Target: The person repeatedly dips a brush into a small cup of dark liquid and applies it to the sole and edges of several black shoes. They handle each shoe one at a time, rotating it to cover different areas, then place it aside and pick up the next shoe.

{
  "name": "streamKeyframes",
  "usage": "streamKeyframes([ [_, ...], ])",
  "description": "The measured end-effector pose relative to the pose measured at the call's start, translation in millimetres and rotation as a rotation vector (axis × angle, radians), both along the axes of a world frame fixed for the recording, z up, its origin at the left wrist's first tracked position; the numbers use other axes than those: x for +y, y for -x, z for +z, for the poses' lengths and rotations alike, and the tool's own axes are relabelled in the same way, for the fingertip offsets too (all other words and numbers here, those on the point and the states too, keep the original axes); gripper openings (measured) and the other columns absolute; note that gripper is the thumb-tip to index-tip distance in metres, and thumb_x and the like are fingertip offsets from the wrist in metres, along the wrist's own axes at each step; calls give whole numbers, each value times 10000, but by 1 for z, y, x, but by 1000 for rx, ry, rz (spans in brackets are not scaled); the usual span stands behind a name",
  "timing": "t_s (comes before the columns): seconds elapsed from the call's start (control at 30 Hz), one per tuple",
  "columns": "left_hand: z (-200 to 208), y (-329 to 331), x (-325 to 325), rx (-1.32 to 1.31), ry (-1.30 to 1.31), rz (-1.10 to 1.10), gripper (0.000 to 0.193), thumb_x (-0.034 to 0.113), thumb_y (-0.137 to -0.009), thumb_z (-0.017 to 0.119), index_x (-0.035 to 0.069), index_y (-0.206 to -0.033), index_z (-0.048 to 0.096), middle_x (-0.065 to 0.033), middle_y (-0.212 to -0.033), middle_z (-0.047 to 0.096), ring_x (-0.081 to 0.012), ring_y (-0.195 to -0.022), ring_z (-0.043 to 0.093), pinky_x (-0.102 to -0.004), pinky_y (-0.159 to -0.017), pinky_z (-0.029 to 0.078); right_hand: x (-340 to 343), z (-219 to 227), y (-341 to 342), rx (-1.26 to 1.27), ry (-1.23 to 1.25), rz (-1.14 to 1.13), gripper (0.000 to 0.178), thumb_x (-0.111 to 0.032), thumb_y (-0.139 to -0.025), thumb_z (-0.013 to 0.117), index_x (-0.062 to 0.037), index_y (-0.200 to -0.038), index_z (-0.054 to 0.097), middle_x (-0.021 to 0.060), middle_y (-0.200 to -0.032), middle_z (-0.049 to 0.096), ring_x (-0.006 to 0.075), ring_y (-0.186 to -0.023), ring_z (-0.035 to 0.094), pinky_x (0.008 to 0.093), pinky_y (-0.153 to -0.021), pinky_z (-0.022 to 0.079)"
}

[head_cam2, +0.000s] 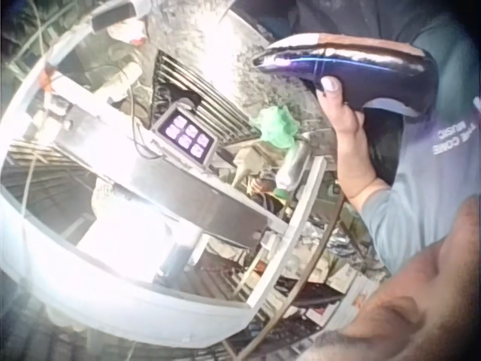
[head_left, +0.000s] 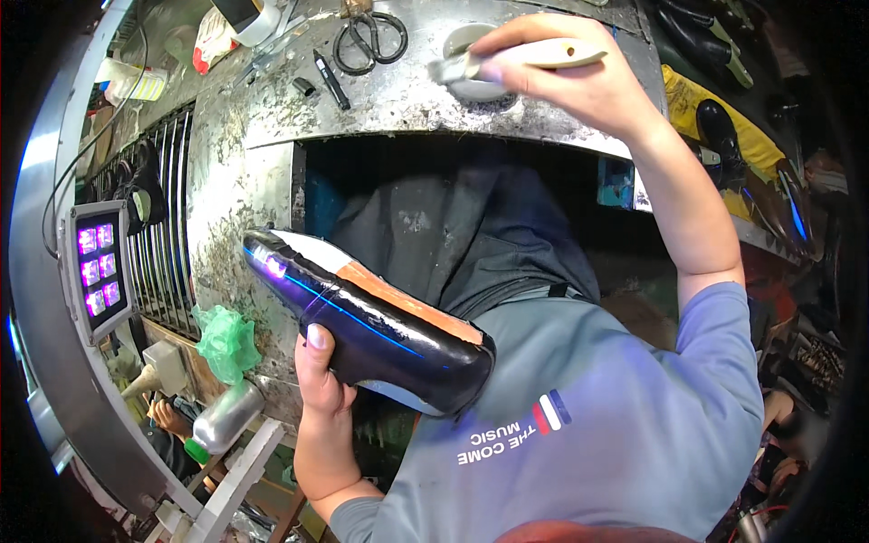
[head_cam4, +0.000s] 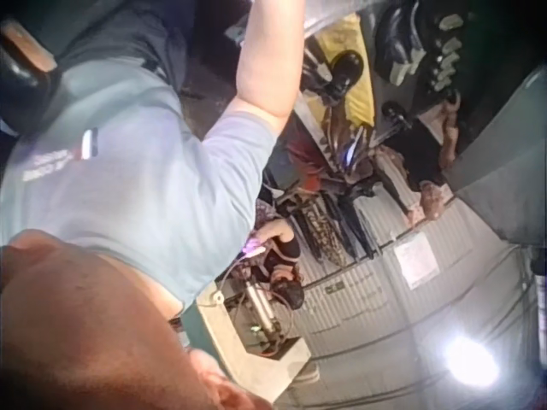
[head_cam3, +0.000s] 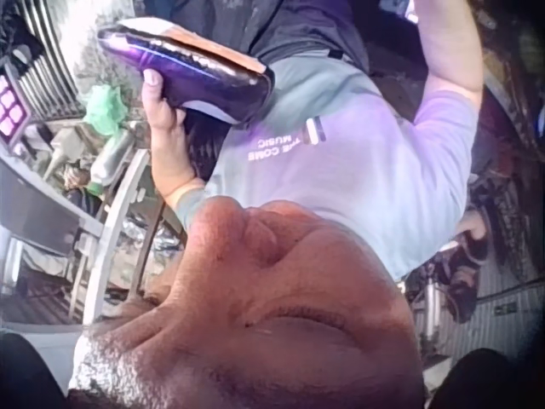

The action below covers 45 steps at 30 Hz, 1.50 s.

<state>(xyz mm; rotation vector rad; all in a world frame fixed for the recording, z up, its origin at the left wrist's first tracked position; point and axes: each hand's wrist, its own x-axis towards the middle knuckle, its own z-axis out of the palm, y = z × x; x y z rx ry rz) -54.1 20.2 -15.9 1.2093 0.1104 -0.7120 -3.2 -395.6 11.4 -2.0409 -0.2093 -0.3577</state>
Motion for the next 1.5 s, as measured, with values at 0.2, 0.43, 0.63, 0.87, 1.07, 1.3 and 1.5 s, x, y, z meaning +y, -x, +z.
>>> streamKeyframes([
  [0.2, 21, -2, -23, -5, -104, 6, 765, 484, -906, 686, -65, -1385, 452, -183, -1263, 617, -276, -1135, 638, -401, -1002, 508, 66, 29, 14, -315, -91, 437, 109, -124, -807, 792, -57, -886, 758, 73, -841, 733, 224, -701, 716, 309, -632, 566],
  [0.43, 36, -4, -37, -38, -160, -60, 822, 528, -868, 713, -72, -1373, 467, -167, -1260, 617, -257, -1133, 630, -380, -1001, 496, 102, 29, 8, -312, -134, 419, 147, -231, -757, 758, -102, -774, 689, 82, -696, 662, 304, -684, 670, 389, -647, 534],
  [0.63, 25, -7, -17, -119, -167, -126, 677, 492, -1006, 532, -23, -1432, 426, -176, -1348, 583, -280, -1204, 609, -438, -1049, 477, 92, 39, 15, -230, -51, 567, 92, -148, -810, 744, -76, -823, 687, 72, -720, 661, 271, -645, 658, 353, -564, 537],
  [0.87, 9, -5, -10, -44, -139, 35, 613, 486, -1028, 496, 14, -1419, 468, -154, -1340, 601, -280, -1199, 613, -442, -1021, 501, 85, 49, 26, -107, -61, 670, 128, -152, -745, 714, -55, -717, 634, 112, -648, 613, 333, -612, 619, 412, -545, 496],
  [1.07, 2, -4, -14, 84, -30, 161, 619, 495, -1035, 476, -1, -1406, 470, -173, -1288, 628, -311, -1179, 624, -463, -999, 520, 77, 56, 32, -126, -75, 738, 143, -112, -794, 725, -69, -759, 594, 72, -641, 532, 318, -567, 561, 404, -488, 437],
  [1.3, -22, -1, -14, 226, 161, 279, 675, 563, -1016, 461, 80, -1485, 403, -129, -1446, 525, -288, -1297, 537, -478, -1107, 424, 66, 80, 21, -98, 46, 836, 172, -98, -767, 741, -65, -713, 580, 72, -652, 538, 317, -579, 565, 408, -501, 449],
  [1.5, -35, 8, -28, 302, 417, 289, 690, 603, -1021, 389, 150, -1540, 347, -88, -1540, 439, -298, -1396, 438, -502, -1177, 326, 68, 75, 20, -155, 60, 808, 157, -100, -768, 740, -61, -729, 593, 76, -667, 551, 311, -590, 573, 402, -513, 455],
])
